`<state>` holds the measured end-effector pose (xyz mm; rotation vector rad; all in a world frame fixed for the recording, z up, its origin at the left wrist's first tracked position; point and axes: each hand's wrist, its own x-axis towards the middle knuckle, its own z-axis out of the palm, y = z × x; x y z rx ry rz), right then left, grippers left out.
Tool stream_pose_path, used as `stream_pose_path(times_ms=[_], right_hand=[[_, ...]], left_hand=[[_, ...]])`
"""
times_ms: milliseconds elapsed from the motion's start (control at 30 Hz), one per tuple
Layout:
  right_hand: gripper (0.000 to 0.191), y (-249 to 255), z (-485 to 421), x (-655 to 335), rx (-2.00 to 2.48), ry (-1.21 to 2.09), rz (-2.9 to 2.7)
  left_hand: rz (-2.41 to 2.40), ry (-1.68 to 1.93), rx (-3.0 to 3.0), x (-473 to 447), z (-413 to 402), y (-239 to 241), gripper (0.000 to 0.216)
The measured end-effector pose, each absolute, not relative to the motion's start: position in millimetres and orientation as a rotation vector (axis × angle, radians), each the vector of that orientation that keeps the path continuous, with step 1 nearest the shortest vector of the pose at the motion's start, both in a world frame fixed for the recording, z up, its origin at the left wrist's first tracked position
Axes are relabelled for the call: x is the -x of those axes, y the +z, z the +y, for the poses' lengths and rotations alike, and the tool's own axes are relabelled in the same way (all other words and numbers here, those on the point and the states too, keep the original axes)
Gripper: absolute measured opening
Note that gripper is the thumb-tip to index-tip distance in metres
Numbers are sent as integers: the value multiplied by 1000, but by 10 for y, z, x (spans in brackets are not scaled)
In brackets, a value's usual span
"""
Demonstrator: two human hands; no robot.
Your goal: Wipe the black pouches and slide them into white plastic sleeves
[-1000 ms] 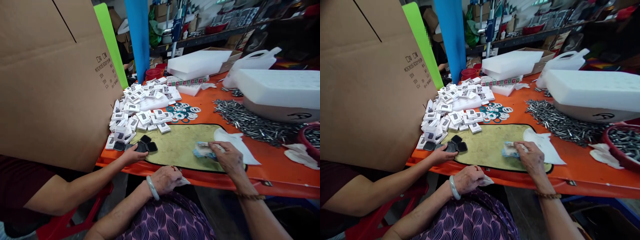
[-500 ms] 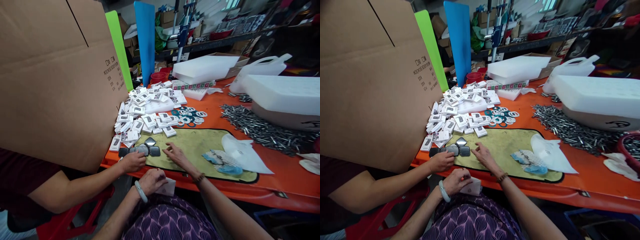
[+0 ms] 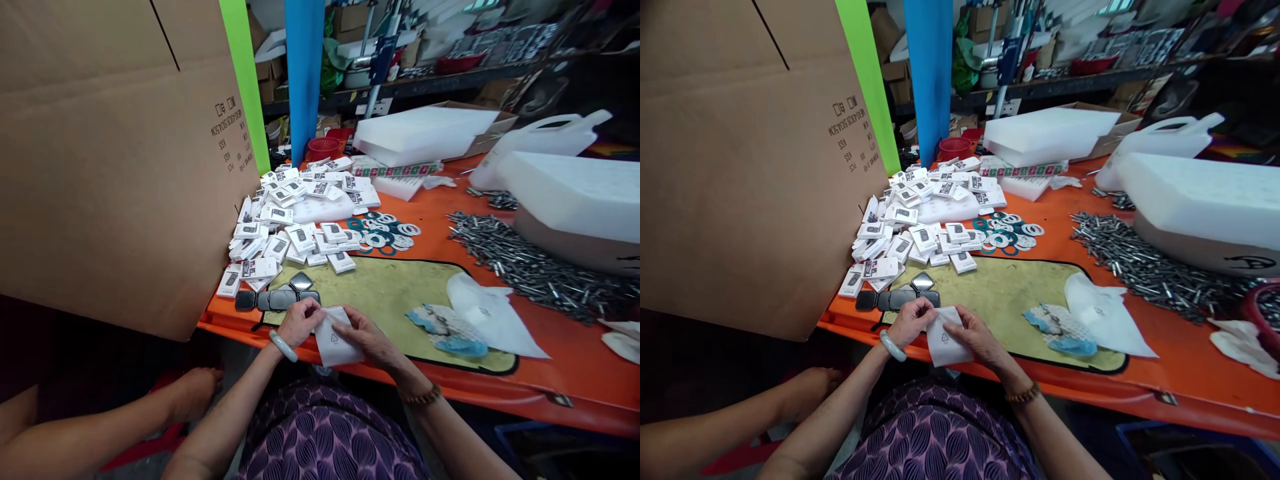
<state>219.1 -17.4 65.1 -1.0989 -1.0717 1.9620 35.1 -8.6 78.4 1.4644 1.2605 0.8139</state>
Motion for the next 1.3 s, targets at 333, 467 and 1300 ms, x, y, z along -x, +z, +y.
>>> stream_pose_path(times_ms=[333, 467, 1300], right_hand=[[49, 241, 653, -3079, 1523, 1377, -1099], [58, 162, 919, -3166, 1764, 1083, -1224], [18, 99, -236, -3548, 1814, 84, -1552]], left_hand=[[1878, 245, -1943, 188, 273, 679, 38], [1891, -63, -2132, 301, 397, 644, 45], [1745, 7, -1834, 63, 494, 538, 34]])
